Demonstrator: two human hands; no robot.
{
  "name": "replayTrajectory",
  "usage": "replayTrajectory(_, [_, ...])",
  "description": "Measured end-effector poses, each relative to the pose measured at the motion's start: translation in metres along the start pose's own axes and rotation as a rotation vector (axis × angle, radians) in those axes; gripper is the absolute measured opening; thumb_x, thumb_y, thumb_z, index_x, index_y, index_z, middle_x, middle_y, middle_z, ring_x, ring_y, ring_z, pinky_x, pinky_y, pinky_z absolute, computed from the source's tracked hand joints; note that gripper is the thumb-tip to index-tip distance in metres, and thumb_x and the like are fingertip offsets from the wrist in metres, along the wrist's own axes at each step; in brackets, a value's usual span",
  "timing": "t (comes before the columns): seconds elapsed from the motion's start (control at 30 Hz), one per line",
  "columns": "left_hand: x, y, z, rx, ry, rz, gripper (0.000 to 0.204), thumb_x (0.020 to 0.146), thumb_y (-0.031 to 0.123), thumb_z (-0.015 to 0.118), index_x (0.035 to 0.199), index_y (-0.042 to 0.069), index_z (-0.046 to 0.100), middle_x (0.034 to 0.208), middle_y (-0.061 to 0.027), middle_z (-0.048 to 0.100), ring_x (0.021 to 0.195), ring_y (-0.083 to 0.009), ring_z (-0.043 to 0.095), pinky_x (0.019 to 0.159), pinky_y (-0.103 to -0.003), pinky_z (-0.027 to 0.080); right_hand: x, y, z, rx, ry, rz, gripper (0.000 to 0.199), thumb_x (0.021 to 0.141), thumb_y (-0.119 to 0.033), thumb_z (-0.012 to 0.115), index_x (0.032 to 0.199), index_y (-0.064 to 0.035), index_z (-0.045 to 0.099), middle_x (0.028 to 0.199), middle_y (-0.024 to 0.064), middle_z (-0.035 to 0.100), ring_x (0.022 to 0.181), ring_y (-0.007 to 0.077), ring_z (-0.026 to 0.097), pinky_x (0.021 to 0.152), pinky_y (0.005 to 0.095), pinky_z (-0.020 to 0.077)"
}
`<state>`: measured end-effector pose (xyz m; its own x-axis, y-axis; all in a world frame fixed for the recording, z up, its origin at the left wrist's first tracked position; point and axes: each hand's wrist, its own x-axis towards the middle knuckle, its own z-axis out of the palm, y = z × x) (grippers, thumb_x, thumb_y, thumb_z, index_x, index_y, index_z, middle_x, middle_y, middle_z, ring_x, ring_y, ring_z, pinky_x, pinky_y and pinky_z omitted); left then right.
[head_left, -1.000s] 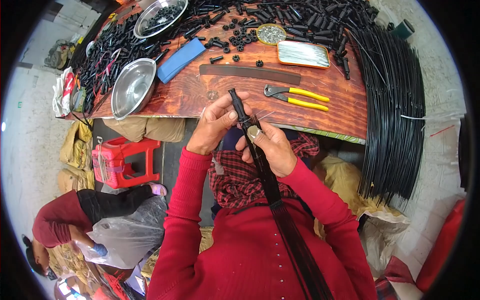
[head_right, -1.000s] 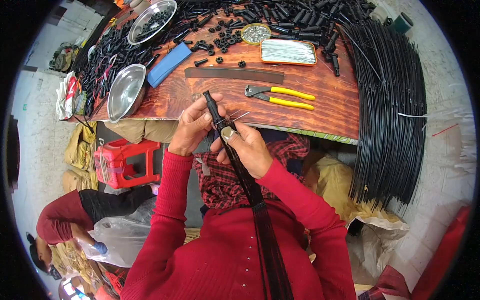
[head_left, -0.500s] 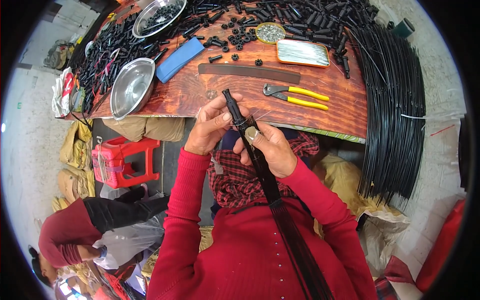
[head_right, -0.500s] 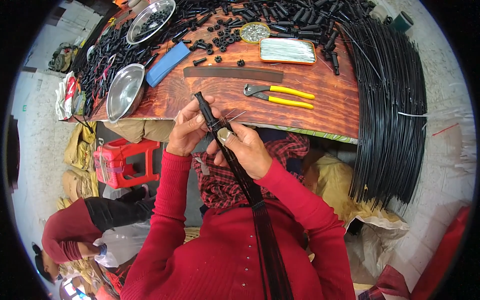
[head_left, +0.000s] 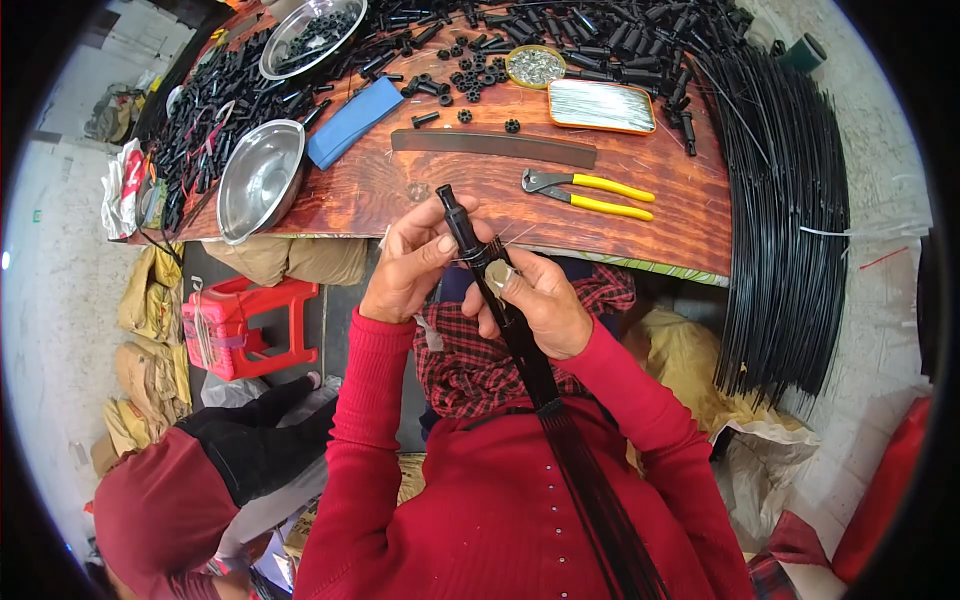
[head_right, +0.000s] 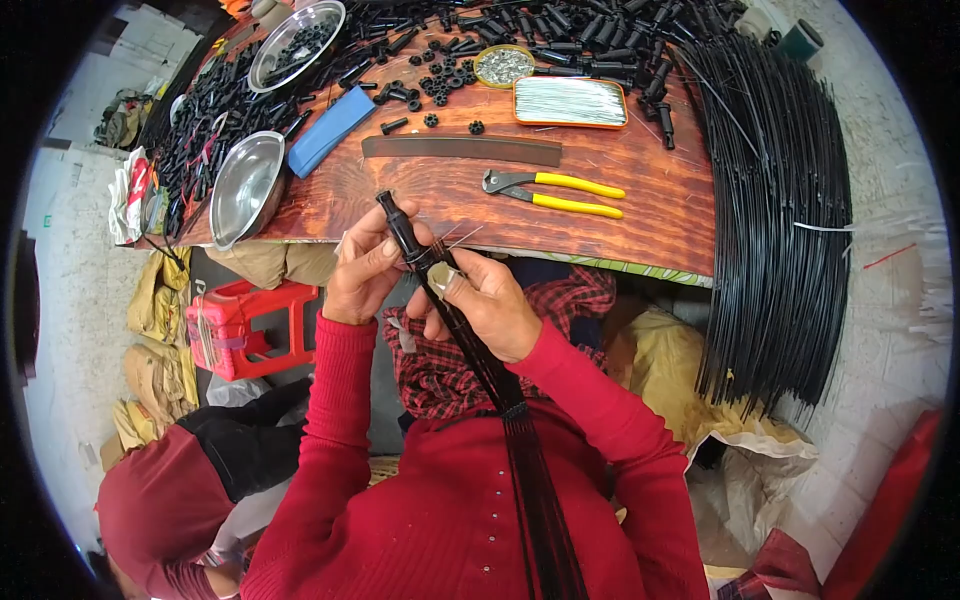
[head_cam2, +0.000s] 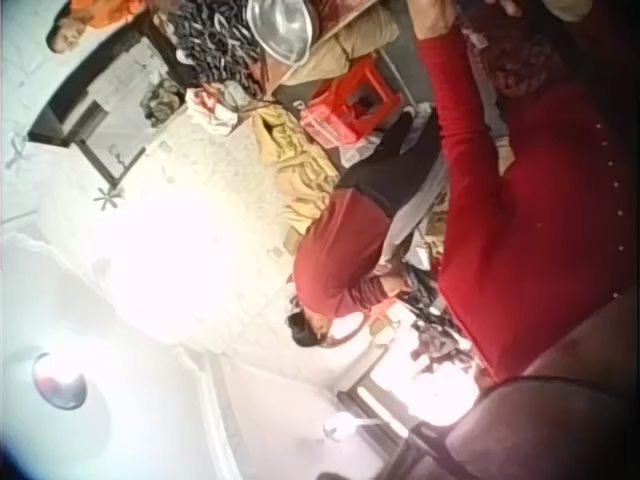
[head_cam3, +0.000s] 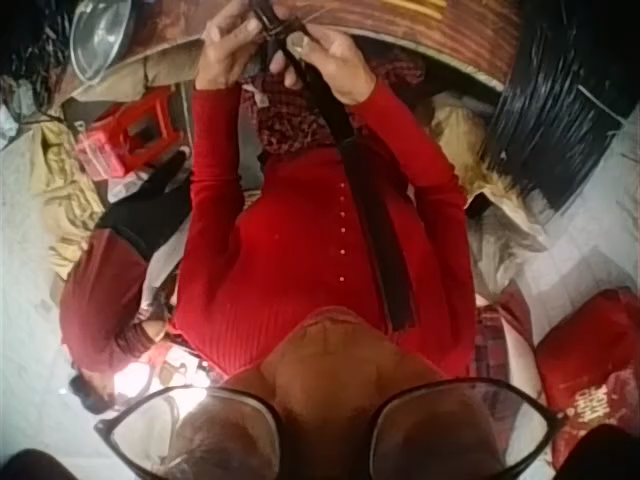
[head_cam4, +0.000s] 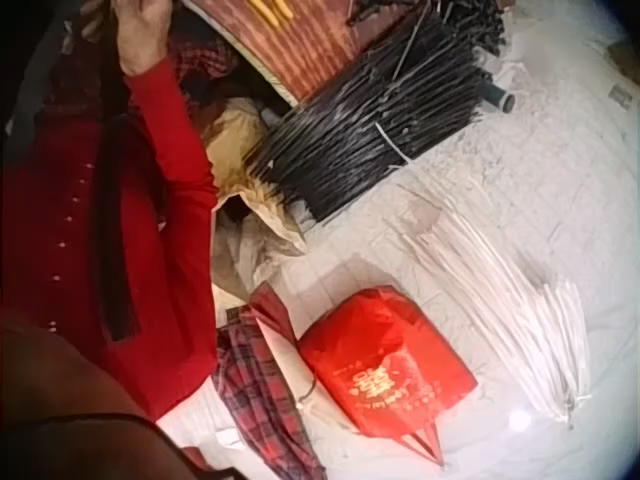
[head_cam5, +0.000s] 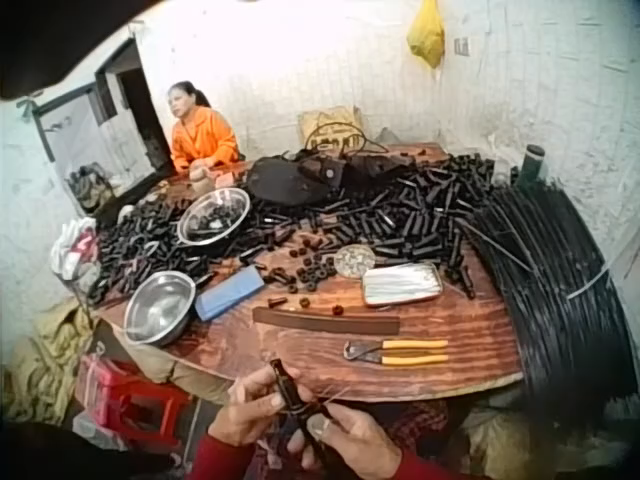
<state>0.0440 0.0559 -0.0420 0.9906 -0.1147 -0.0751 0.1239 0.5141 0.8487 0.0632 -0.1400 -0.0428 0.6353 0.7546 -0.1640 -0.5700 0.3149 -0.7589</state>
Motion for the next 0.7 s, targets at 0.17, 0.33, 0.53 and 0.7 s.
replayTrajectory(0.17, [-0.004,0.003,0.007,0.069,-0.040,0.074,0.071,0.075,0.009,0.078,0.137,-0.002,0.045,0.111,-0.0132,0.065,0.100,-0.0213,0.064,0.090,-0.033,0.051,0.001,0.000,-0.001,0.020,-0.010,0.009,0.039,0.100,-0.033,0.051,0.121,0.0004,0.052,0.088,0.0093,0.065,0.065,0.0113,0.061,0.061,0.0223,0.0505])
replayTrajectory(0.33, [-0.007,0.005,0.015,0.165,0.089,0.047,0.075,0.069,-0.001,0.079,0.136,-0.001,0.045,0.111,-0.0129,0.066,0.101,-0.0206,0.064,0.092,-0.034,0.050,0.000,-0.001,0.000,0.010,-0.023,0.017,0.038,0.100,-0.032,0.050,0.119,0.0003,0.053,0.088,0.0089,0.065,0.066,0.0113,0.062,0.061,0.0225,0.0508])
replayTrajectory(0.53, [-0.011,0.000,0.019,0.118,0.145,0.057,0.072,0.069,-0.002,0.079,0.133,0.000,0.047,0.110,-0.0142,0.067,0.101,-0.0211,0.065,0.093,-0.034,0.050,-0.002,0.001,0.003,-0.003,-0.018,0.003,0.034,0.101,-0.030,0.049,0.117,0.0000,0.054,0.087,0.0094,0.066,0.065,0.0115,0.062,0.060,0.0228,0.0513])
replayTrajectory(0.7, [-0.007,-0.004,0.019,0.118,0.158,0.085,0.073,0.068,-0.003,0.079,0.133,0.000,0.047,0.111,-0.0151,0.067,0.101,-0.0225,0.066,0.092,-0.034,0.052,-0.002,-0.002,0.001,0.002,-0.013,-0.003,0.032,0.101,-0.028,0.049,0.115,0.0001,0.054,0.087,0.0096,0.066,0.064,0.0121,0.062,0.060,0.0233,0.0515])
